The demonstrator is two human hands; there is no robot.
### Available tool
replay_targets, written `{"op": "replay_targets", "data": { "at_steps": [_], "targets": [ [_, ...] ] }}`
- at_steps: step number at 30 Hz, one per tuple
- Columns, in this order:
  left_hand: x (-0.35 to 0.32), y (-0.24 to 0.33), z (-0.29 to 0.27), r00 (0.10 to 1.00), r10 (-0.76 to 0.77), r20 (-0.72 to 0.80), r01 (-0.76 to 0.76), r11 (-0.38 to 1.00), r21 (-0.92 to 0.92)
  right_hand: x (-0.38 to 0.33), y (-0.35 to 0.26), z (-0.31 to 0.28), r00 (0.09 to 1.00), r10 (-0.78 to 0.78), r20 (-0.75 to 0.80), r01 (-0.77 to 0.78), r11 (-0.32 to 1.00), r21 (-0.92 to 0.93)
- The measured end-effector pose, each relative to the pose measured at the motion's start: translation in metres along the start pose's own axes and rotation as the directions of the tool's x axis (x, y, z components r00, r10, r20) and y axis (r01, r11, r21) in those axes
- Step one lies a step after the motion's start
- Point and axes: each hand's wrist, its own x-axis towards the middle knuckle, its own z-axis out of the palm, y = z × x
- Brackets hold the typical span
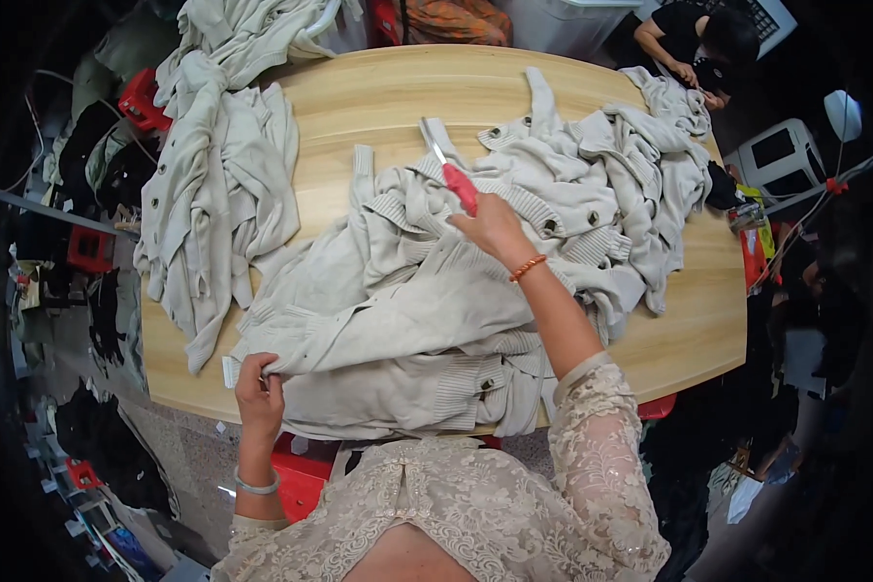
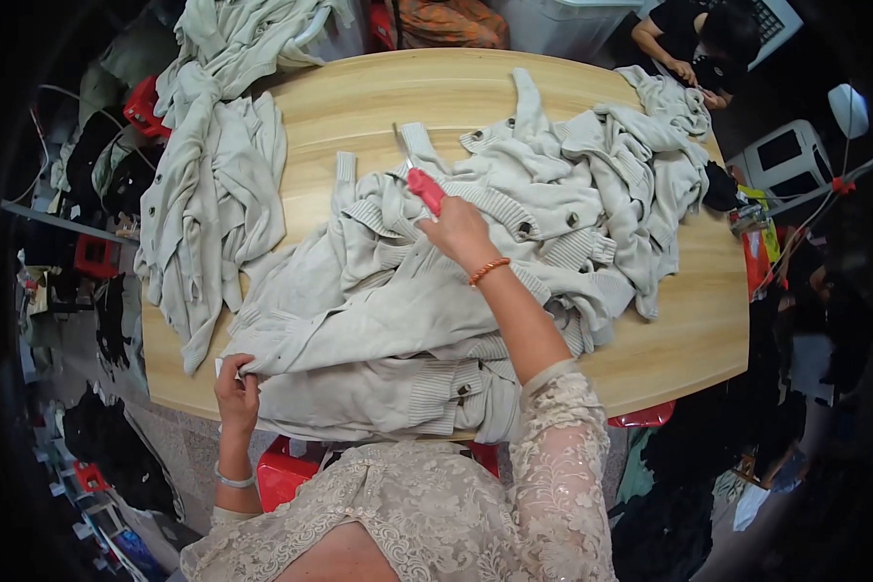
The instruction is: Trimming loose threads from sweaters using scissors.
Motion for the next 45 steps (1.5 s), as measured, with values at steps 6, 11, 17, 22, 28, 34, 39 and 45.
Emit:
{"op": "replay_targets", "data": {
  "at_steps": [6,11,17,22,28,34,39,45],
  "targets": [
    [-0.001,-0.025,-0.011,0.999,-0.045,0.011,0.045,0.997,-0.058,-0.033,-0.004,0.08,0.979,-0.009,0.206,0.072,0.951,-0.3],
    [0.02,-0.035,-0.029,0.993,0.115,0.02,-0.115,0.993,0.006,-0.074,0.009,0.072,0.998,0.052,0.043,-0.039,0.965,-0.26],
    [0.077,-0.039,-0.053,0.95,0.31,-0.036,-0.306,0.948,0.085,-0.092,0.005,0.042,0.988,-0.022,-0.156,0.04,0.993,0.113],
    [0.125,-0.049,-0.126,0.843,0.332,-0.422,-0.301,0.943,0.141,-0.124,-0.023,-0.056,0.836,0.001,-0.548,0.194,0.934,0.298],
    [0.069,-0.09,-0.105,0.812,0.577,-0.086,-0.559,0.811,0.171,-0.226,-0.016,-0.091,0.931,-0.134,-0.34,0.125,0.991,-0.049],
    [-0.004,-0.131,-0.041,0.792,0.353,0.498,-0.4,0.916,-0.014,-0.327,0.051,0.009,0.884,0.379,-0.274,-0.464,0.64,-0.613],
    [0.001,-0.143,-0.044,0.788,0.308,0.533,-0.367,0.93,0.005,-0.334,-0.015,0.044,0.953,0.185,-0.241,-0.215,0.971,-0.106],
    [-0.002,-0.157,-0.039,0.797,0.324,0.509,-0.311,0.944,-0.113,-0.333,-0.086,0.088,0.969,-0.165,0.185,0.191,0.972,-0.134]
  ]
}}
